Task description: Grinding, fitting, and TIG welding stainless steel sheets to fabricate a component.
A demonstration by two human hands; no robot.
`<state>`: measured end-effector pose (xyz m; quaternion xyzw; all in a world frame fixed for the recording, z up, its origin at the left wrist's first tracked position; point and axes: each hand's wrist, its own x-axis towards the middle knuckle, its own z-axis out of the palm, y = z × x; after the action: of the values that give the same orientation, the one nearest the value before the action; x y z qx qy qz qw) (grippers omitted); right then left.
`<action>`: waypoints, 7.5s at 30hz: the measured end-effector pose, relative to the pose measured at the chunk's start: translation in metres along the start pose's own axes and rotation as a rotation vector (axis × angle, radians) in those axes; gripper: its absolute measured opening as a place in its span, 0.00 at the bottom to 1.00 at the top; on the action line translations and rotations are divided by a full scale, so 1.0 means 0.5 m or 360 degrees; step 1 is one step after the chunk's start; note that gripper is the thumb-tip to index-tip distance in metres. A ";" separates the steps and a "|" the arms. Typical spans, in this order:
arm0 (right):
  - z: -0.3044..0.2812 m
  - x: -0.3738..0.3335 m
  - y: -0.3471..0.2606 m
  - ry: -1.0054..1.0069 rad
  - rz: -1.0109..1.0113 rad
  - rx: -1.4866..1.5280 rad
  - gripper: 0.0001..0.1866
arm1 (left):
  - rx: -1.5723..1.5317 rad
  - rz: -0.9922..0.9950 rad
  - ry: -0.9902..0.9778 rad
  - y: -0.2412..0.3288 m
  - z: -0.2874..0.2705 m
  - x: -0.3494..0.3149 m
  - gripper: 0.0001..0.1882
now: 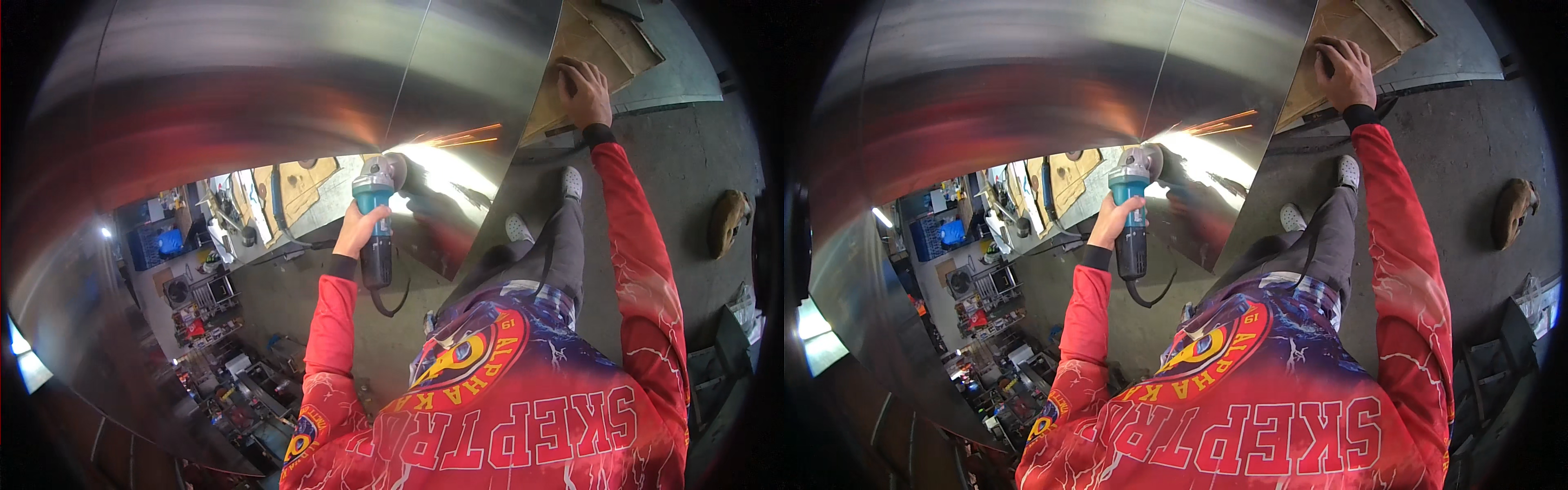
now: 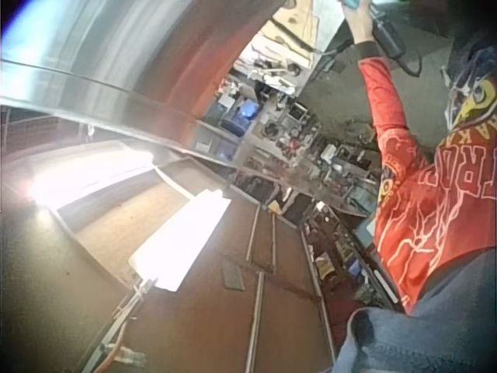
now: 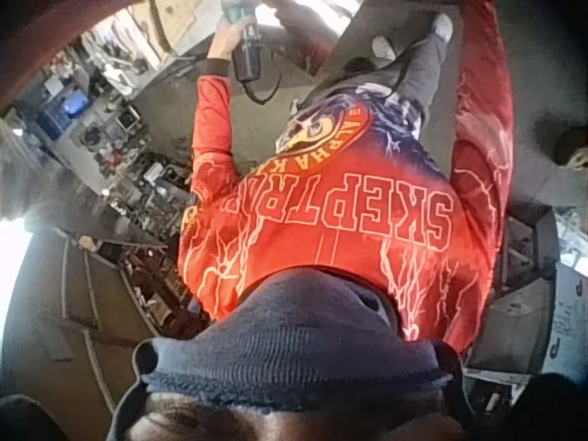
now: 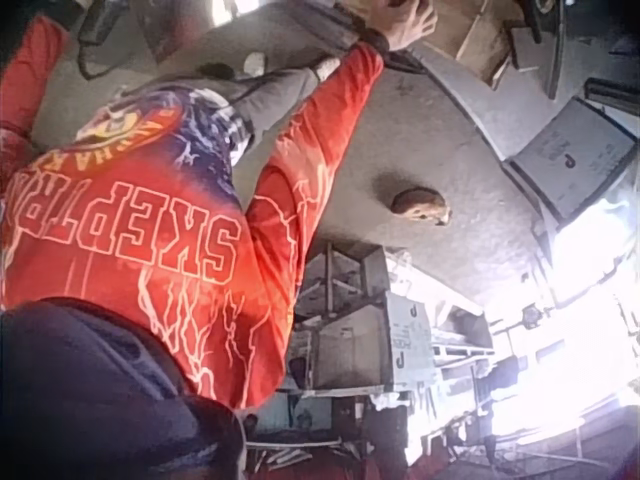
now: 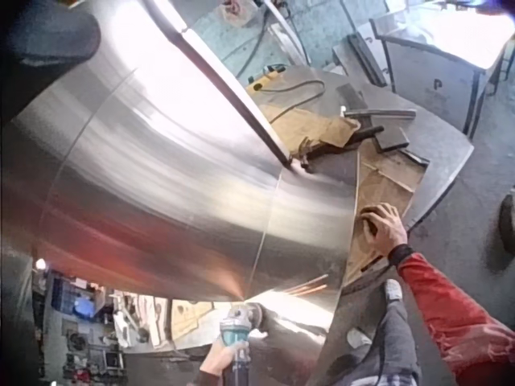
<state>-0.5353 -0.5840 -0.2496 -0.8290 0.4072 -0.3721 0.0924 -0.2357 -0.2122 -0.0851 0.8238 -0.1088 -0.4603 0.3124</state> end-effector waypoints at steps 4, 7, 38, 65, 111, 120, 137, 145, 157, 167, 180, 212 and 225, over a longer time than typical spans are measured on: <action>-0.004 -0.002 0.001 -0.0014 -0.0038 0.0002 0.13 | 0.0175 0.0098 -0.0228 -0.015 0.001 -0.011 0.25; -0.007 0.000 -0.008 -0.0020 -0.0020 0.0012 0.13 | 0.0203 0.0154 -0.0106 -0.014 -0.010 0.001 0.24; 0.014 0.004 0.000 -0.0022 -0.0023 -0.0027 0.15 | 0.0890 0.0634 0.0106 -0.051 0.123 -0.109 0.35; 0.029 0.006 -0.005 0.0083 -0.0083 0.0013 0.11 | 0.1530 0.0522 0.0389 -0.043 0.182 -0.128 0.33; 0.240 -0.480 -0.977 -0.1758 -0.0319 0.0885 0.18 | -0.2390 0.0827 0.0562 -0.830 -0.540 -0.480 0.28; 0.605 -0.247 -1.282 -0.1081 0.0160 0.0743 0.53 | -0.2173 0.0794 0.0436 -0.806 -0.697 -0.445 0.34; 0.553 -0.203 -1.376 -0.0795 0.0916 0.1342 0.32 | -0.1979 0.0920 0.0307 -0.786 -1.184 -0.217 0.33; 0.172 -0.365 -1.547 -0.0643 0.0829 0.1494 0.34 | -0.1938 0.1289 0.0158 -0.618 -1.430 0.053 0.27; 0.151 -0.825 -1.831 -0.1540 0.0701 0.1219 0.36 | -0.2007 0.1433 -0.0562 -0.285 -1.221 -0.030 0.21; 0.173 -0.710 -1.880 0.0777 0.1189 0.1642 0.36 | -0.1894 0.0636 -0.2014 -0.464 -1.060 -0.273 0.36; 0.033 -0.754 -2.009 0.0937 0.0732 0.1398 0.14 | -0.1556 0.0777 -0.1860 -0.646 -1.018 -0.294 0.34; 0.141 -1.056 -1.903 0.0291 0.1196 0.1487 0.09 | -0.1497 -0.0120 -0.1898 -0.795 -0.983 -0.321 0.24; -0.498 -1.042 -1.610 0.1901 0.0973 0.1171 0.09 | -0.1550 0.0525 -0.1480 -0.581 -1.230 -0.027 0.31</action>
<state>-0.4237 0.3653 0.0112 -0.2535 0.4492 -0.8265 0.2256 0.2339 0.2761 -0.0202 0.2796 -0.1363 -0.7086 0.6334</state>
